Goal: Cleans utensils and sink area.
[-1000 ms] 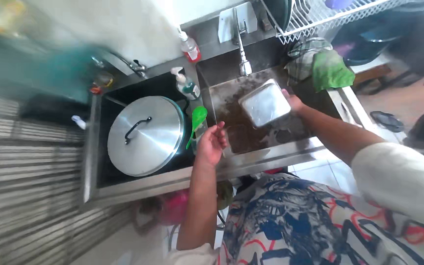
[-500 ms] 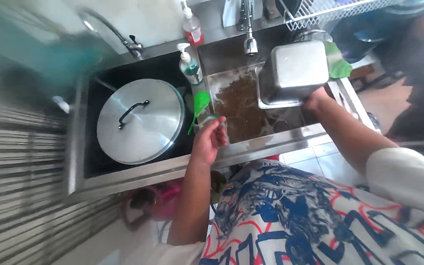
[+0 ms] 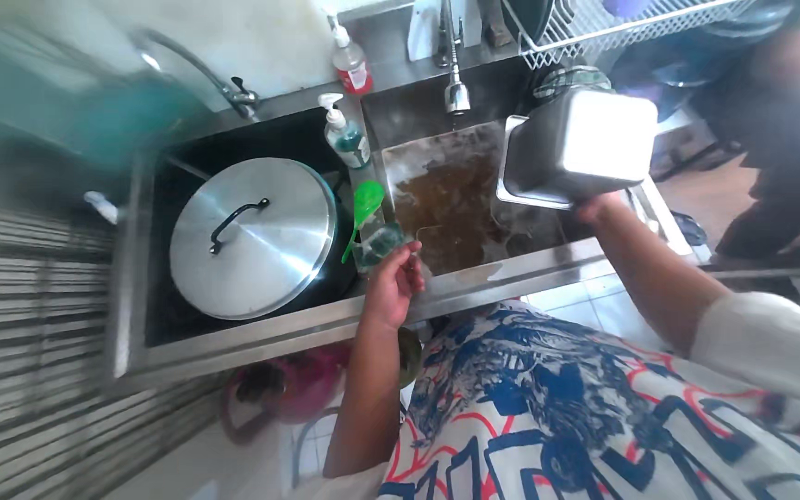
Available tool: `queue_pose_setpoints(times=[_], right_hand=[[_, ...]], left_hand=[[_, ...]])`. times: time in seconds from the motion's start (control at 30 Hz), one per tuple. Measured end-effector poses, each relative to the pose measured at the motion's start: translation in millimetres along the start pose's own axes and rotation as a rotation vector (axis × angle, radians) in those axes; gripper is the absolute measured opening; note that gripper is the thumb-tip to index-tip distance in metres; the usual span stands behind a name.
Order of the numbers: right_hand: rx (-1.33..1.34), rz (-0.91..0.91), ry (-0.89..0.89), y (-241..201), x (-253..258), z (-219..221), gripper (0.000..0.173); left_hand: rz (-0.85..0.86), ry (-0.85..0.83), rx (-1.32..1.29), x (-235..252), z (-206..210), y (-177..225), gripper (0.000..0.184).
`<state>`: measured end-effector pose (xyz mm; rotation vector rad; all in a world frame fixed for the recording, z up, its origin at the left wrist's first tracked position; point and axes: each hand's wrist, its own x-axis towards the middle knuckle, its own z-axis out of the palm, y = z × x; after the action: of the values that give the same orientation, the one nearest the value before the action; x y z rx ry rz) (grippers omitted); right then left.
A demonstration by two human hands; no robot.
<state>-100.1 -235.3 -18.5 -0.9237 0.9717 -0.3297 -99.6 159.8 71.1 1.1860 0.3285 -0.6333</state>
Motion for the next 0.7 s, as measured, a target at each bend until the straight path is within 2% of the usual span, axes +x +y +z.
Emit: queue_pose_setpoints(times=[0.07,0.1,0.13,0.23,0.3,0.37,0.43,0.47,0.5,0.57,0.63,0.7], right_hand=[[-0.123,0.015,0.039,-4.2,3.6,2.9,0.037],[-0.192,0.028,0.055,-8.9,3.9,4.7,0.053],[-0.207,0.027,0.047,-12.8,3.7,4.3,0.058],[-0.110,0.037,0.019,-15.6,0.3,-6.4,0.033],[-0.147,0.046,0.036,-20.7,7.8,-6.8,0.035],[-0.170,0.049,0.012,-27.8,12.8,-6.3,0.054],[-0.085,0.001,-0.047,-31.1,11.7,-10.6,0.035],[-0.080,0.002,-0.043,-32.7,12.7,-11.6,0.033],[-0.131,0.018,-0.009,-34.8,14.9,-10.2,0.039],[-0.241,0.053,0.011,-38.3,20.1,-8.3,0.065],[-0.193,0.039,-0.038,-42.5,19.7,-7.7,0.064],[-0.249,0.071,-0.026,-49.4,27.1,-5.5,0.071]], left_hand=[[-0.002,0.018,-0.018,0.8,7.2,-5.8,0.040],[-0.003,0.024,-0.025,1.1,11.7,-7.8,0.040],[-0.001,0.028,-0.026,1.1,16.5,-8.6,0.039],[0.010,0.051,-0.032,-2.3,30.4,-10.3,0.039],[0.017,0.073,-0.038,-2.6,37.8,-14.3,0.038],[0.023,0.089,-0.036,-1.6,46.2,-16.8,0.037],[0.038,0.098,-0.036,-1.2,55.1,-16.7,0.037],[0.041,0.109,-0.034,-1.6,58.8,-18.1,0.037],[0.040,0.125,-0.030,-1.7,61.8,-20.6,0.037],[0.029,0.159,-0.016,-1.2,68.8,-24.6,0.036],[0.031,0.175,-0.001,1.3,79.4,-24.6,0.036],[0.037,0.207,-0.003,0.7,89.6,-27.3,0.036]])
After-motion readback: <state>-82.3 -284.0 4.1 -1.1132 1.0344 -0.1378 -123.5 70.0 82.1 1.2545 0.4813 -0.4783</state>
